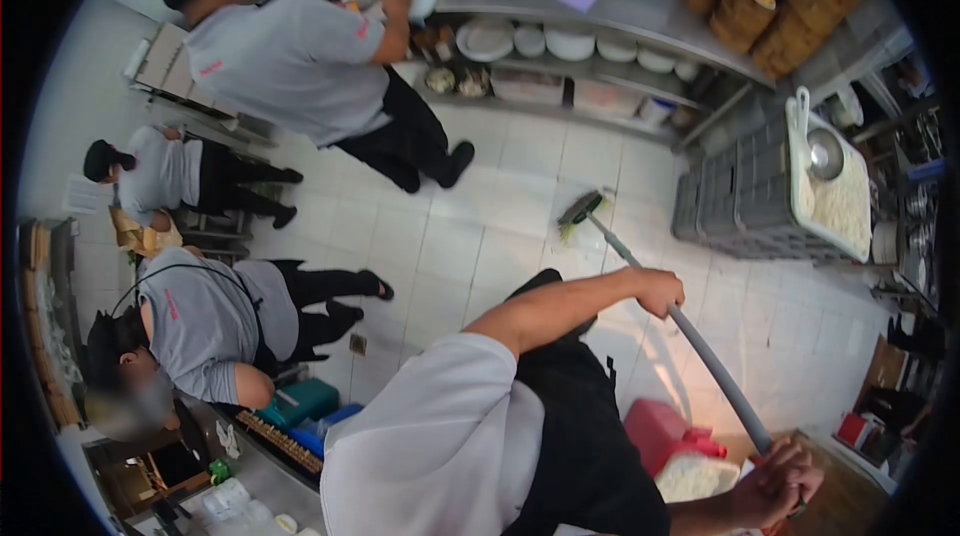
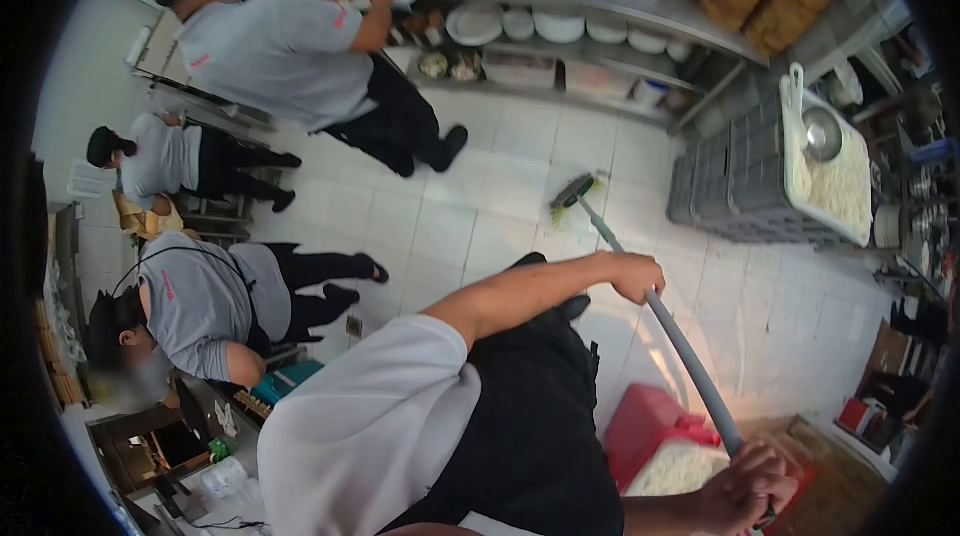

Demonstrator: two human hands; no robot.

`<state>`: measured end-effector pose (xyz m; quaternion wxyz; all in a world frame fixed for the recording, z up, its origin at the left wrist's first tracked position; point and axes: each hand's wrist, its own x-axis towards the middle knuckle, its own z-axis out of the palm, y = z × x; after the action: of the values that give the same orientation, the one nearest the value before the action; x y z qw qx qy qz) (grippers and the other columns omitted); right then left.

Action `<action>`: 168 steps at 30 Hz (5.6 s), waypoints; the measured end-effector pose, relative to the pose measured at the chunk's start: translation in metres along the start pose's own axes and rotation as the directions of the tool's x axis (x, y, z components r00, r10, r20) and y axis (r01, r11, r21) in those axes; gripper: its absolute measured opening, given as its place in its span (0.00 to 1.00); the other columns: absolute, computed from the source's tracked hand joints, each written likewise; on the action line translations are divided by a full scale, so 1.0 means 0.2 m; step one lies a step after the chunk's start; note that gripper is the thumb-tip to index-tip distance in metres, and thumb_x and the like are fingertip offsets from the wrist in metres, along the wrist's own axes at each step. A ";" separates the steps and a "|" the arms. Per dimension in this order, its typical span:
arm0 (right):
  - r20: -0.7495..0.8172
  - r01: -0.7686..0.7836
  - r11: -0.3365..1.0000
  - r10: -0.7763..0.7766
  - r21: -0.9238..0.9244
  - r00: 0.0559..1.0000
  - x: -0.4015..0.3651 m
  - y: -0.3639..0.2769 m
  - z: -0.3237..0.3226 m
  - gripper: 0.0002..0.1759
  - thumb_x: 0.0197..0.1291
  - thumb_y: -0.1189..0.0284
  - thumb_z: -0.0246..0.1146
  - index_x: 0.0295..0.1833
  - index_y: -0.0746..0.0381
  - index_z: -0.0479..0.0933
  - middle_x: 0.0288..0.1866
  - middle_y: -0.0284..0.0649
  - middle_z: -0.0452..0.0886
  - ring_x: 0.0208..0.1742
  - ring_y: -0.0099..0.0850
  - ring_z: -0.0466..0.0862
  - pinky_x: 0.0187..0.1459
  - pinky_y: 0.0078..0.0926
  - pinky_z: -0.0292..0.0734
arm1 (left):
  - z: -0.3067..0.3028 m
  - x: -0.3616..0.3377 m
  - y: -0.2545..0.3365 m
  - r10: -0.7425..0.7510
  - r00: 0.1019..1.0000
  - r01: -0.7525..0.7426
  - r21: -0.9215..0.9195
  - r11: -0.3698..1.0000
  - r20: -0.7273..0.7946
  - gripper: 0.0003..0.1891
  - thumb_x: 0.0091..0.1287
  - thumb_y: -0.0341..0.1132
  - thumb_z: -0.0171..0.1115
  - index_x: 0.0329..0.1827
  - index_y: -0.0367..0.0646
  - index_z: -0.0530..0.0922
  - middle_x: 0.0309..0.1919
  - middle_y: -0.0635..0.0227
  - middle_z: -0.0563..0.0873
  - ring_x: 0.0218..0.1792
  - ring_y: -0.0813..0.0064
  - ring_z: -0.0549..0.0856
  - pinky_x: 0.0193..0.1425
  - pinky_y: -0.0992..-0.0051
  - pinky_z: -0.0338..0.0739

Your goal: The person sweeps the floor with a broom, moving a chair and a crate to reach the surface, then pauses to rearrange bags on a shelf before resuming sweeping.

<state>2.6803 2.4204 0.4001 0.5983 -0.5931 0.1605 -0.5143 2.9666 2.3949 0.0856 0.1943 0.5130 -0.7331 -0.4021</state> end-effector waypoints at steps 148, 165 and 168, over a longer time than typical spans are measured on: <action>-0.248 -0.065 0.963 -0.003 -0.263 0.969 -0.88 -0.23 0.34 0.06 0.61 0.73 0.54 0.37 0.64 0.68 0.17 0.32 0.63 0.18 0.23 0.63 0.29 0.34 0.66 | 1.27 -0.56 0.31 -0.091 0.991 0.066 -0.231 0.971 -0.100 0.10 0.56 0.35 0.69 0.41 0.47 0.86 0.39 0.54 0.89 0.45 0.49 0.87 0.51 0.54 0.82; -0.689 -0.122 0.991 0.123 0.050 0.714 -1.05 -0.22 -0.66 0.06 0.59 0.72 0.60 0.32 0.64 0.74 0.24 0.37 0.72 0.23 0.30 0.68 0.30 0.33 0.66 | 1.20 0.05 0.59 -0.360 0.920 0.361 0.023 0.932 0.159 0.05 0.58 0.30 0.67 0.36 0.46 0.88 0.33 0.55 0.90 0.41 0.52 0.90 0.46 0.61 0.83; -0.595 -0.227 0.970 0.235 0.090 0.768 -1.08 -0.17 -0.82 0.08 0.61 0.71 0.60 0.33 0.65 0.74 0.25 0.38 0.73 0.23 0.29 0.67 0.30 0.32 0.65 | 1.32 0.29 0.52 -0.474 0.813 0.500 0.010 0.866 0.338 0.09 0.56 0.29 0.66 0.39 0.46 0.88 0.36 0.56 0.90 0.41 0.53 0.90 0.46 0.61 0.83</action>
<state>2.4438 2.5119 0.2990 0.5786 -0.3708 0.4104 -0.5994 2.6980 2.4605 0.0021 -0.0201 0.6009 -0.5826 -0.5469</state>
